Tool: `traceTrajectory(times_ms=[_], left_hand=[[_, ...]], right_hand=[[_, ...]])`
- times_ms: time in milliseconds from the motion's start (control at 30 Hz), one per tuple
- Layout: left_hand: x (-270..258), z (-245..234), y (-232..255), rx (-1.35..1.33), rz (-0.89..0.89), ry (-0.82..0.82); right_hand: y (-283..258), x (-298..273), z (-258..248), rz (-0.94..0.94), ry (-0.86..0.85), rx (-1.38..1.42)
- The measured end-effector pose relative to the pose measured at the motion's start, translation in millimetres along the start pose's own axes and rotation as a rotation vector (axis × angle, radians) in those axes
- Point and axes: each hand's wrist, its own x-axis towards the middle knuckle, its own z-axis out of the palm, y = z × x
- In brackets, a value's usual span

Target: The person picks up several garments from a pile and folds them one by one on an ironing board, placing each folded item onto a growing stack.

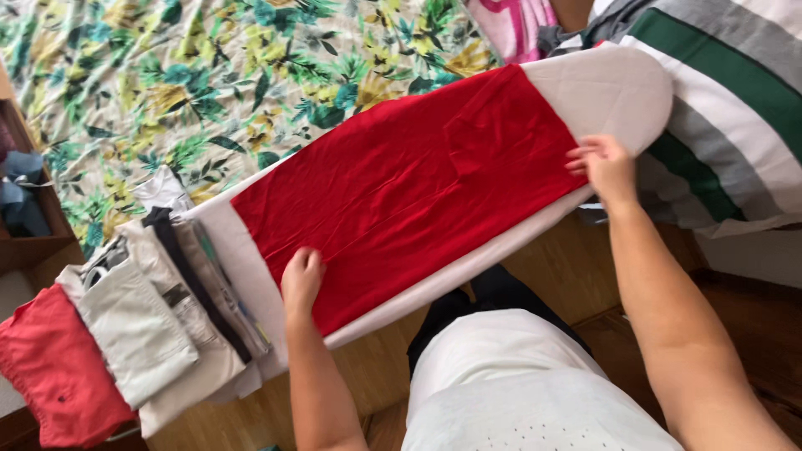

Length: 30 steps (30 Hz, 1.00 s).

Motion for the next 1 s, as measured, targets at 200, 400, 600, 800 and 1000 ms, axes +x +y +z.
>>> traceTrajectory(times_ms=[200,400,600,800,1000], left_hand=[[54.3,74.9,178.4,-0.257,0.369,-0.087],[130.3,173.2,319.7,-0.073,0.585,0.028],[135.0,208.1,376.0,0.268,0.579,-0.084],[40.8,185.7,374.2,0.272,1.005,-0.251],[-22.3,225.1,350.5,0.469,0.967,-0.483]], right_hand=[[-23.4,18.4,-1.3,-0.113,0.072,-0.246],[-31.5,28.4,2.1,0.383,-0.269,0.377],[-14.6,45.3,-3.7,0.614,-0.401,0.599],[-19.7,62.8,-14.5,0.762,-0.422,0.671],[1.1,82.7,-10.8,0.733,-0.401,0.352]])
